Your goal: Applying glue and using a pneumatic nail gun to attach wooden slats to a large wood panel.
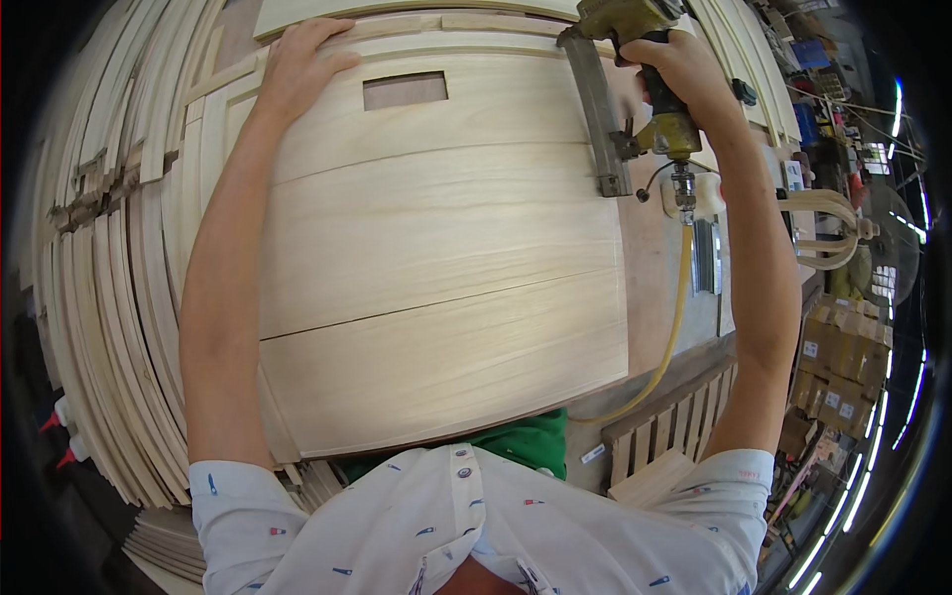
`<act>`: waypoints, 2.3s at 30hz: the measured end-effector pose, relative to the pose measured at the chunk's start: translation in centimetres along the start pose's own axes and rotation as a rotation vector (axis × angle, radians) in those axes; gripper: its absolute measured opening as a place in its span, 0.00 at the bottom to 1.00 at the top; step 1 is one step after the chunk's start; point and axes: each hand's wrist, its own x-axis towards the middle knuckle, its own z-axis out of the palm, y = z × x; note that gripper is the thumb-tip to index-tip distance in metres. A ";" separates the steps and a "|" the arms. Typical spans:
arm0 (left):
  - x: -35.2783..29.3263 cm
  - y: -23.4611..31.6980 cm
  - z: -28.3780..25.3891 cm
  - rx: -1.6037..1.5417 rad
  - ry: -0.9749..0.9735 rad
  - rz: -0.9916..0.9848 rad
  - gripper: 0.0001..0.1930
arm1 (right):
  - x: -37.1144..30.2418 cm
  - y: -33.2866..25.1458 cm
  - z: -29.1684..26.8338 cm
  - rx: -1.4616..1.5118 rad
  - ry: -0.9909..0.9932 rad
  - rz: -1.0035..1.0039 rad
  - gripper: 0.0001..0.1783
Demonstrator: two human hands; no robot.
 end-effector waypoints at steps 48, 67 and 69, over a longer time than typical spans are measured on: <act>-10.3 -0.6 -7.4 0.498 -0.009 -0.395 0.26 | 0.2 -24.8 17.2 0.027 -0.399 -0.415 0.14; -10.5 -0.8 -7.3 0.543 0.004 -0.425 0.25 | 0.0 -14.8 9.1 -0.090 -0.225 -0.344 0.16; -10.2 -0.7 -7.4 0.544 -0.005 -0.424 0.25 | 0.3 -13.1 7.1 -0.116 -0.210 -0.257 0.16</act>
